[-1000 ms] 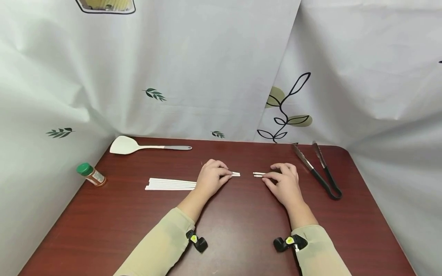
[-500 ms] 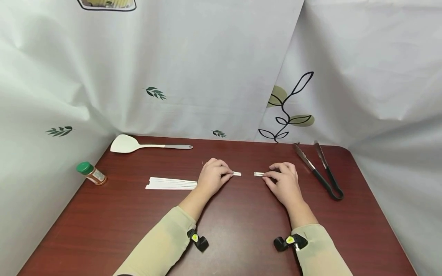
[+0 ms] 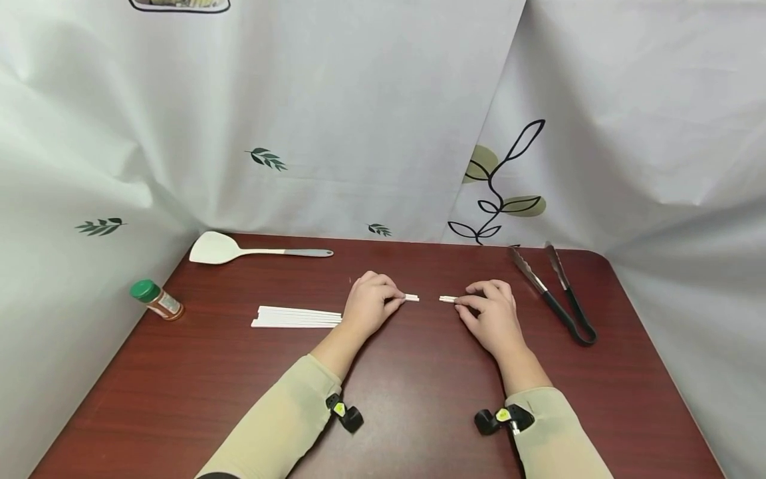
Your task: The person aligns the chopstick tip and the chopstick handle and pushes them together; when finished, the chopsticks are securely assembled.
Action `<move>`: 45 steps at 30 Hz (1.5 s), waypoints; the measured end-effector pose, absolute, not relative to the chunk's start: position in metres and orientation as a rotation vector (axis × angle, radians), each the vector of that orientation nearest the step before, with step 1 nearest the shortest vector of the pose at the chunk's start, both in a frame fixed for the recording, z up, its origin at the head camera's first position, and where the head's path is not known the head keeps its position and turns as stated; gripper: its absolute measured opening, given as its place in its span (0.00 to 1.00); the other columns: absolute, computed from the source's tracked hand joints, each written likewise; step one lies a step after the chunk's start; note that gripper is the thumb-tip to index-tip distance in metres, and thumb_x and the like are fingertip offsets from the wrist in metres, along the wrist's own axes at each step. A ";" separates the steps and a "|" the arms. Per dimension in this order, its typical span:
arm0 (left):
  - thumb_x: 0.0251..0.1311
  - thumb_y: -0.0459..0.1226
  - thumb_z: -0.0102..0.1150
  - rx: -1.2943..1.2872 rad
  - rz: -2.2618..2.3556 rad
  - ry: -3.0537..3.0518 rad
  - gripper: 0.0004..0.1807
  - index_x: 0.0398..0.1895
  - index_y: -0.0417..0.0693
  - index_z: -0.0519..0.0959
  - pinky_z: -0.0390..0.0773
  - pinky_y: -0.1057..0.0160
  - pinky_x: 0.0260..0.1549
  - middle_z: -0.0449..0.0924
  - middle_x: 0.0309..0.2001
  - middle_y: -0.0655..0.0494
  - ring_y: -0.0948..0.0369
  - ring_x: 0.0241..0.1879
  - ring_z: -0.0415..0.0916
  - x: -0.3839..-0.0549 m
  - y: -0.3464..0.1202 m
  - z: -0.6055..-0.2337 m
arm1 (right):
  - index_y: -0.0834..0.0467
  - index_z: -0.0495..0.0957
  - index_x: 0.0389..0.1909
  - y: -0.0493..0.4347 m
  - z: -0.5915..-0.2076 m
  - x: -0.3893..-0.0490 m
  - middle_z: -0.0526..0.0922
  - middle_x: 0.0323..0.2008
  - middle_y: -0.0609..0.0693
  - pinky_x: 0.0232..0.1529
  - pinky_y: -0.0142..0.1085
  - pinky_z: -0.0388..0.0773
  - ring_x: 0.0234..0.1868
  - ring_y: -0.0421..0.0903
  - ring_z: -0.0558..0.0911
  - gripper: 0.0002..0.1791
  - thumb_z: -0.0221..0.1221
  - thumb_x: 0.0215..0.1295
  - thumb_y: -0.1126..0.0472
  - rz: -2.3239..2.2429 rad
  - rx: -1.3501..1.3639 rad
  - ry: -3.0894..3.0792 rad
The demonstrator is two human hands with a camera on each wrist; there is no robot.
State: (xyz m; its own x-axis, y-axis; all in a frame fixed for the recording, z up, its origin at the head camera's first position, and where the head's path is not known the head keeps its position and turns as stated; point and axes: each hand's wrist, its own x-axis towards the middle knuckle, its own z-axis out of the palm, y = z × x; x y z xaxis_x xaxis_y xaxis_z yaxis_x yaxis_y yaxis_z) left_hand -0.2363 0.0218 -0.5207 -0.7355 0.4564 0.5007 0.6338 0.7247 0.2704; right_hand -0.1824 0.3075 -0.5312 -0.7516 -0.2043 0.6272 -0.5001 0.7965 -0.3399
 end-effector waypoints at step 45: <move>0.64 0.41 0.74 -0.772 -0.649 -2.510 0.02 0.35 0.57 0.93 0.78 0.55 0.47 0.85 0.41 0.63 0.57 0.45 0.79 -0.237 0.023 -0.521 | 0.57 0.92 0.38 0.301 -0.528 -0.182 0.86 0.42 0.55 0.55 0.60 0.66 0.51 0.65 0.75 0.09 0.78 0.56 0.68 0.723 0.389 -2.395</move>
State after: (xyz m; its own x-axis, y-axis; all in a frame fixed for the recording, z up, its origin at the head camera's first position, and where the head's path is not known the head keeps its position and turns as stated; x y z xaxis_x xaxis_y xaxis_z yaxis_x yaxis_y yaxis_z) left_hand -0.2366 0.0227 -0.5214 -0.7509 0.4033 0.5230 0.6062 0.7351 0.3035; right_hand -0.1823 0.3013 -0.5283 -0.7767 -0.1007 0.6218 -0.4280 0.8087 -0.4036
